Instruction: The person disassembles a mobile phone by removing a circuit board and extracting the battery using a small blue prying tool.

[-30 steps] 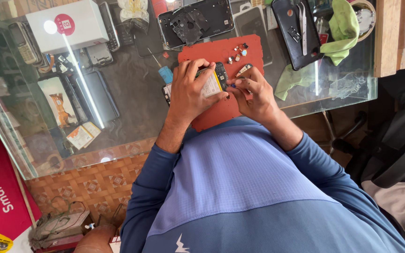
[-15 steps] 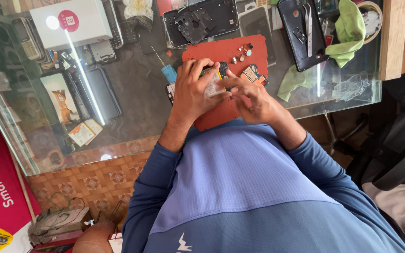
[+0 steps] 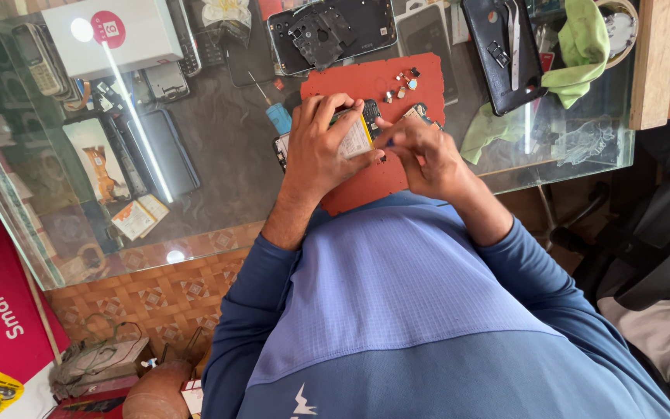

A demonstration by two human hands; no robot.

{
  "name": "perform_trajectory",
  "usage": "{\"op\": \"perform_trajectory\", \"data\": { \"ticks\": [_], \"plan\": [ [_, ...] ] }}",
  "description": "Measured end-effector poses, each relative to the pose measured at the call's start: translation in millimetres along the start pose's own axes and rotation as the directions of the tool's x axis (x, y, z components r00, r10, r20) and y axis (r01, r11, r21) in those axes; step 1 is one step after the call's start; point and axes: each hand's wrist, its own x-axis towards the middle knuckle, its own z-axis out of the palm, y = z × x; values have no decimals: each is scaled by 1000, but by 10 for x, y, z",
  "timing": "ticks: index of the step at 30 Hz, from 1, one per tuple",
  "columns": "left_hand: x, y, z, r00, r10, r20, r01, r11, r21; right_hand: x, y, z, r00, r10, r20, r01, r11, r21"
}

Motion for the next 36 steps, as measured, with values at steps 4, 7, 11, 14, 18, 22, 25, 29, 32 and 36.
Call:
{"op": "perform_trajectory", "data": {
  "ticks": [4, 7, 11, 14, 18, 22, 25, 29, 32, 36],
  "plan": [
    [-9, -2, 14, 1000, -7, 6, 7, 1000, 13, -43, 13, 6, 1000, 23, -1, -23, 999, -43],
    [-11, -6, 23, 1000, -1, -2, 1, 1000, 17, -39, 17, 11, 992, 111, -53, -116, 989, -94],
    [-7, -9, 19, 1000, -7, 8, 7, 1000, 10, -30, 2, -12, 999, -20, 29, 19, 999, 36],
    [-9, -2, 8, 1000, -7, 10, 7, 1000, -9, -8, -17, 4, 990, 128, -54, -133, 984, -118],
    [2, 10, 4, 1000, -11, 8, 11, 999, 34, 50, -37, 1, 999, -21, 40, 16, 992, 125],
    [12, 21, -20, 999, -17, 30, 17, 1000, -3, 19, -84, -10, 999, -7, 37, 11, 992, -123],
    [8, 32, -56, 999, -18, 47, 18, 1000, -9, -97, -80, 5, 989, 148, -9, -148, 982, -117],
    [6, 29, -98, 994, -14, 104, 15, 1000, -11, -272, 37, 75, 977, 177, -116, -186, 980, -68],
    [3, 18, -103, 994, -12, 104, 14, 1000, -18, -350, 134, 135, 982, 127, -139, -137, 989, -64],
    [-7, 4, -79, 994, -16, 106, 20, 999, -34, -362, 177, 151, 991, 83, -103, -88, 995, -42]
  ]
}}
